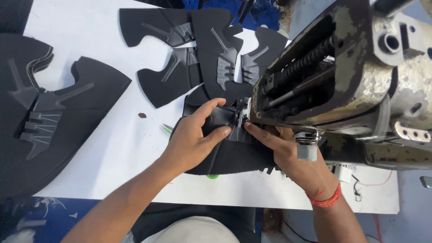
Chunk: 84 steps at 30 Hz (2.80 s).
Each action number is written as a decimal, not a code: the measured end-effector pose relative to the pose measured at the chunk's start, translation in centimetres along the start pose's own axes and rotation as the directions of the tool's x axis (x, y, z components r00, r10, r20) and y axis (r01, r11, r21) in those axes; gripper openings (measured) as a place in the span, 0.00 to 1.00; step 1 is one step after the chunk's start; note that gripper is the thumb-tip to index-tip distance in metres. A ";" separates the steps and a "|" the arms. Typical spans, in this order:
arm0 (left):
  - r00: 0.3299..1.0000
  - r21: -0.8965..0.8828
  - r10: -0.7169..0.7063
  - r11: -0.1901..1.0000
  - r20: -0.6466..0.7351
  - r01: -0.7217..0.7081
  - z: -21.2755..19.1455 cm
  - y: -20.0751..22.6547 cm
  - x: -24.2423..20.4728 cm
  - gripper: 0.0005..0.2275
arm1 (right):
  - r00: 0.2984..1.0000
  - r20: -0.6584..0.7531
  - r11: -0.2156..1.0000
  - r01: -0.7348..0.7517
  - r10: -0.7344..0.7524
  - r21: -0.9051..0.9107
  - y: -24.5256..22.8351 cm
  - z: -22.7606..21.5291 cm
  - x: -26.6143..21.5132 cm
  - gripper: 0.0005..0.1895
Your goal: The person aligns black foam-like car parts with grey plastic inserts and sews them together using a sewing machine. They guide the parts under the needle, stitch along the edges, and then cut the thread with scissors.
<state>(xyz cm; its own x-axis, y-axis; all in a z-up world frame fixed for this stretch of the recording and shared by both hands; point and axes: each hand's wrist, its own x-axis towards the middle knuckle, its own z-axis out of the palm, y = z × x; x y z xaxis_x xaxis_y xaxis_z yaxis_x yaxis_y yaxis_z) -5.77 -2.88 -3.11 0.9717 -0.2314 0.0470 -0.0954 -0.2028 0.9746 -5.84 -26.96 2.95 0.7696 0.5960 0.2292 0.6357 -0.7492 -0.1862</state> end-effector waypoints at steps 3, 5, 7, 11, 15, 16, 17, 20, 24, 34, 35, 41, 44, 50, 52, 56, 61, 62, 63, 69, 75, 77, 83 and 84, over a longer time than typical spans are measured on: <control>0.955 0.030 -0.292 0.956 0.048 0.291 -0.6 3.2 0.8 0.26 | 1.000 0.001 1.000 0.007 -0.007 0.017 -0.2 -0.2 0.1 0.29; 1.000 0.041 -0.022 0.999 -0.001 0.022 -0.4 0.6 1.1 0.25 | 1.000 0.015 1.000 -0.023 0.023 -0.008 -0.3 -0.1 0.0 0.32; 0.967 0.062 0.251 0.967 -0.037 -0.248 -0.7 0.5 1.9 0.23 | 0.998 0.029 0.998 -0.058 0.059 -0.034 -0.6 -0.1 -0.1 0.34; 0.967 0.162 -0.180 0.975 0.182 0.151 -2.3 3.6 5.1 0.26 | 0.996 -0.038 0.996 -0.076 0.078 0.035 -1.7 0.2 -0.6 0.32; 0.904 0.112 0.226 0.953 0.362 -0.283 -2.5 -0.5 9.3 0.18 | 0.987 -0.115 0.991 -0.107 0.116 0.084 -3.1 0.8 -0.6 0.29; 0.903 0.110 0.229 0.952 0.364 -0.286 -2.7 0.5 10.3 0.18 | 0.986 -0.117 0.991 -0.109 0.118 0.081 -3.4 1.1 -0.7 0.29; 0.857 0.164 0.146 0.952 0.495 -0.257 -2.8 1.5 11.3 0.15 | 0.981 -0.129 0.989 -0.140 0.144 0.039 -3.7 1.3 -0.9 0.28; 0.756 0.277 -0.005 0.932 0.655 -0.234 -2.3 2.6 13.9 0.09 | 0.972 -0.162 0.985 -0.175 0.170 -0.012 -4.8 1.4 -0.9 0.26; 0.699 0.371 -0.107 0.898 0.707 -0.236 -0.9 2.9 16.3 0.08 | 0.958 -0.209 0.977 -0.208 0.194 -0.046 -5.7 1.9 -0.8 0.24; 0.736 0.434 -0.223 0.895 0.639 -0.105 -0.3 3.4 17.0 0.19 | 0.936 -0.254 0.967 -0.255 0.242 -0.020 -6.3 1.8 -0.5 0.22; 0.748 0.414 -0.197 0.903 0.634 -0.113 -0.2 3.2 17.1 0.19 | 0.937 -0.258 0.968 -0.250 0.238 -0.018 -6.3 1.9 -0.6 0.23; 0.720 0.426 -0.124 0.868 0.683 -0.254 0.6 2.9 18.2 0.09 | 0.929 -0.268 0.965 -0.261 0.255 0.015 -6.7 2.4 -0.7 0.23; 0.704 0.428 -0.099 0.849 0.703 -0.309 1.1 3.0 18.2 0.07 | 0.924 -0.263 0.959 -0.281 0.279 0.032 -7.0 2.5 -1.1 0.24; 0.684 0.398 -0.089 0.864 0.724 -0.309 1.2 2.6 18.8 0.08 | 0.918 -0.289 0.961 -0.273 0.274 0.044 -7.2 2.7 -1.2 0.24; 0.684 0.407 -0.097 0.860 0.723 -0.308 1.5 2.6 18.9 0.09 | 0.915 -0.298 0.962 -0.269 0.271 0.049 -7.4 2.6 -1.4 0.25; 0.659 0.352 0.031 0.826 0.752 -0.440 1.1 2.6 19.4 0.13 | 0.906 -0.308 0.956 -0.288 0.291 0.054 -7.7 2.6 -0.8 0.24; 0.689 0.418 -0.049 0.824 0.723 -0.381 1.5 3.2 19.1 0.11 | 0.902 -0.317 0.955 -0.293 0.294 0.053 -8.3 2.5 -0.8 0.26; 0.686 0.401 -0.036 0.833 0.726 -0.381 1.7 3.4 19.2 0.11 | 0.897 -0.317 0.951 -0.304 0.308 0.062 -8.4 2.5 -0.8 0.26; 0.684 0.384 -0.026 0.843 0.729 -0.377 1.8 3.4 19.1 0.12 | 0.893 -0.314 0.946 -0.316 0.323 0.075 -8.5 2.6 -0.8 0.26; 0.691 0.314 0.066 0.857 0.720 -0.409 1.3 3.2 18.6 0.11 | 0.881 -0.321 0.938 -0.336 0.347 0.090 -8.9 2.6 -0.9 0.26; 0.814 0.309 0.573 0.761 0.090 -0.570 0.1 0.7 12.9 0.16 | 0.871 -0.283 0.911 -0.346 0.401 0.226 -7.3 0.8 -1.5 0.20; 0.897 0.374 0.441 0.839 -0.039 -0.396 -0.7 2.5 7.5 0.18 | 0.835 -0.367 0.910 -0.351 0.411 0.220 -5.0 1.0 -1.6 0.13; 0.986 0.305 0.075 0.952 -0.148 -0.027 -1.0 4.6 -1.1 0.29 | 0.833 -0.103 0.627 -0.322 0.544 0.709 2.1 3.9 -1.5 0.07; 0.993 0.278 0.010 0.960 -0.116 0.023 -1.0 4.6 -1.7 0.30 | 0.855 -0.097 0.578 -0.256 0.510 0.775 2.6 4.2 -1.4 0.08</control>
<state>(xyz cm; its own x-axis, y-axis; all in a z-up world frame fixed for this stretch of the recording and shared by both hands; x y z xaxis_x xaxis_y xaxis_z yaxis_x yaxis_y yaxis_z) -7.60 -2.44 1.53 0.9893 -0.1212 0.0818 -0.1294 -0.4650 0.8758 -5.01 -28.47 -1.88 0.9759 0.0993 0.1941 0.2171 -0.3612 -0.9069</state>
